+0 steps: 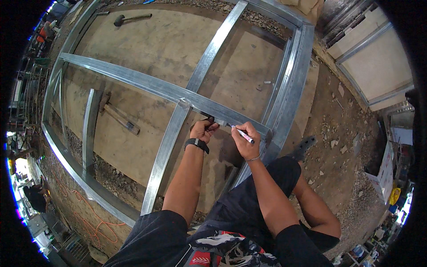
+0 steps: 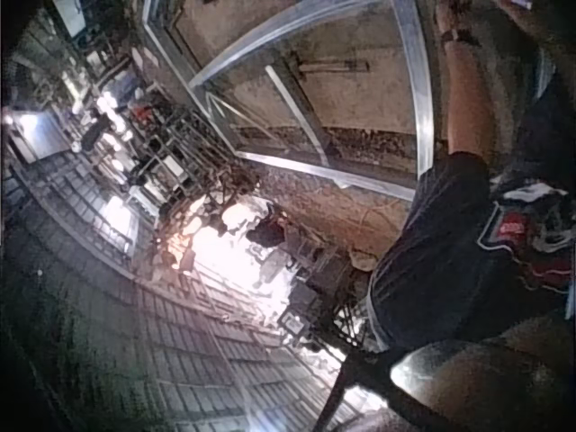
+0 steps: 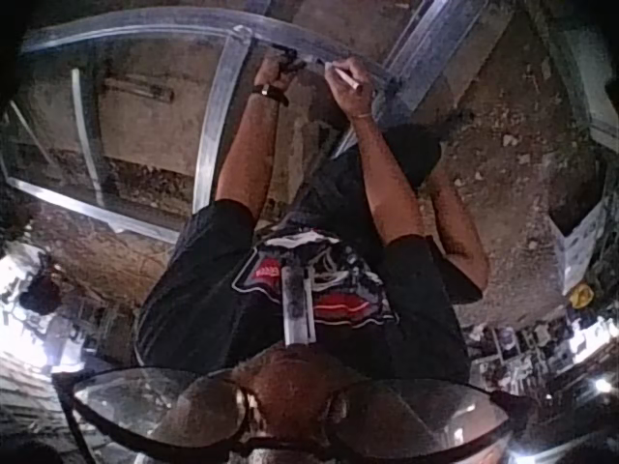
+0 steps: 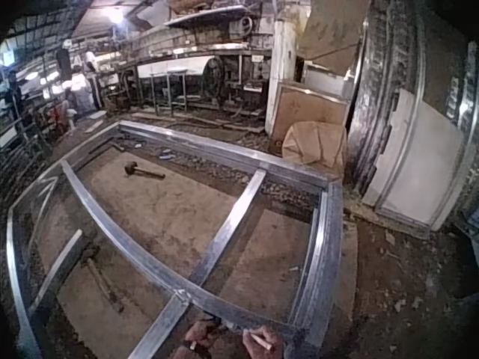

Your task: The person measures and marks metal frame sections with a tape measure and marker, then uses a hammer to adjust joints. The person also uses a power tool on a workbench and handles metal bars and frames throughout the workshop.

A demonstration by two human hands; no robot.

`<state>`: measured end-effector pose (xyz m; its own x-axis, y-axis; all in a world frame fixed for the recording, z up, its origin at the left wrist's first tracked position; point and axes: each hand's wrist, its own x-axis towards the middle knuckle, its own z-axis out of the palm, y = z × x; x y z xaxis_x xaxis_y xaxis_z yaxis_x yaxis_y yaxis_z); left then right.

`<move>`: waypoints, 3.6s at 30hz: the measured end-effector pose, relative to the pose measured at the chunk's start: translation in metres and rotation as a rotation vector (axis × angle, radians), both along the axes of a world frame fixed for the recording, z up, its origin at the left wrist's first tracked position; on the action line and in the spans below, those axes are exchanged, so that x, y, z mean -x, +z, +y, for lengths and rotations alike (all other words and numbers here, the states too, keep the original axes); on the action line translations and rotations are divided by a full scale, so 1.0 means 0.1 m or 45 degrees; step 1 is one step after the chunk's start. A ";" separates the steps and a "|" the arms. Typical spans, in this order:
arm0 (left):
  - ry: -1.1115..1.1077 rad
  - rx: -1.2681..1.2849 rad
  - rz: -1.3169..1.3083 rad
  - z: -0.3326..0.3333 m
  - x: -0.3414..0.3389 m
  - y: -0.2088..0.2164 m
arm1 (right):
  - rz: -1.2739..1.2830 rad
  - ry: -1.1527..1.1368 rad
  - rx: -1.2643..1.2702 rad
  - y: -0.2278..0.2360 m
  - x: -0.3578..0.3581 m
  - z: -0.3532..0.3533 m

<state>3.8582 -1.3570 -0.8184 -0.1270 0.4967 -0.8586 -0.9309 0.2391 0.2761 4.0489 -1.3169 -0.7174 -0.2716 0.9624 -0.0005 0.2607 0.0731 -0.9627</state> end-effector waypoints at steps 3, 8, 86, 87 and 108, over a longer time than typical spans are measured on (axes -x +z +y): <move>0.039 -0.029 0.018 -0.01 -0.02 0.04 | -0.005 -0.011 -0.026 0.00 0.01 0.00; 0.037 0.005 0.047 0.01 -0.04 0.10 | -0.030 -0.021 -0.057 -0.01 0.00 0.00; -0.807 0.515 2.221 -1.29 0.58 0.80 | -1.163 0.534 -0.255 2.59 -2.00 0.25; -0.797 0.529 2.258 -1.27 0.55 0.81 | -1.175 0.522 -0.244 2.56 -2.02 0.24; -0.969 0.655 2.254 -1.25 0.53 0.82 | -1.150 0.593 -0.191 2.50 -1.92 0.29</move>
